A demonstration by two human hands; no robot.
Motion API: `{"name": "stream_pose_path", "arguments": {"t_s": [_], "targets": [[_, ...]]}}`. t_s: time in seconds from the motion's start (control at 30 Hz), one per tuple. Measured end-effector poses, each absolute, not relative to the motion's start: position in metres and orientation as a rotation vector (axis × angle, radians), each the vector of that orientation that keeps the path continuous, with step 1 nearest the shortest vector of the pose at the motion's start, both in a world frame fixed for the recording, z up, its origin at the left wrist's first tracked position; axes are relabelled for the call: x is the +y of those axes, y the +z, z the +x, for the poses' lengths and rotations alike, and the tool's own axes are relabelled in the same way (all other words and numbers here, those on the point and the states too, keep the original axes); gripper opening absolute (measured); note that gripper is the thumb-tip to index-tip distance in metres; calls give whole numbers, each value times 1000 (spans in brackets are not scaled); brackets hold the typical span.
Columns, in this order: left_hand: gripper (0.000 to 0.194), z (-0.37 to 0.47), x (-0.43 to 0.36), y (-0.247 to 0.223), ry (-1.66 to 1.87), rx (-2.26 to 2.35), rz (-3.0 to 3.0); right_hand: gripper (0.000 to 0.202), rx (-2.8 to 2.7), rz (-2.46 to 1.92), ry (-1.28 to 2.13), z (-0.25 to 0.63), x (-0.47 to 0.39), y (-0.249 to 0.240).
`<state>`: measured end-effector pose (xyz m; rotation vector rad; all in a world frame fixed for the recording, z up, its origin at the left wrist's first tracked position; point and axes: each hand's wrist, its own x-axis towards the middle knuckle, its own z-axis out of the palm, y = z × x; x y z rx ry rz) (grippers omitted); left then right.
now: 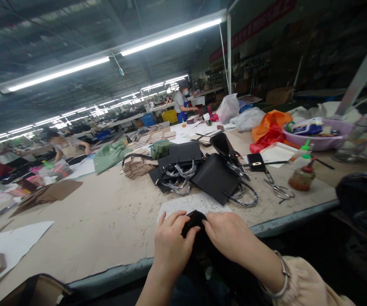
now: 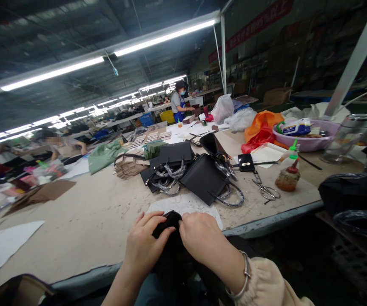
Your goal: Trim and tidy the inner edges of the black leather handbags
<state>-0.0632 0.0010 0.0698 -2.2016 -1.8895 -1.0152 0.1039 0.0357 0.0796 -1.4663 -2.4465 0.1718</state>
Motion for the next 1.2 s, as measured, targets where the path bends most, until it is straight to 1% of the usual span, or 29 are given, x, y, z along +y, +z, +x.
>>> {"name": "stream_pose_path", "arguments": {"t_s": [0.07, 0.33, 0.47, 0.63, 0.97, 1.2], "targets": [[5, -63, 4, 70, -1032, -1880, -2211, 29, -2434, -1480, 160, 105, 36, 79], [14, -63, 8, 65, -1236, -1870, -2286, 31, -2422, -1474, 150, 114, 40, 75], [13, -61, 9, 66, -1202, -1904, -2286, 21, -2420, -1422, 163, 113, 45, 79], [12, -61, 9, 63, -1158, -1938, -2277, 27, -2412, -1329, 125, 108, 52, 78], [13, -60, 11, 62, -1133, -1926, -2236, 24, -2375, -1280, 167, 106, 57, 76], [12, -55, 12, 65, -1084, -1887, -2193, 29, -2395, -1300, 156, 105, 57, 80]]}}
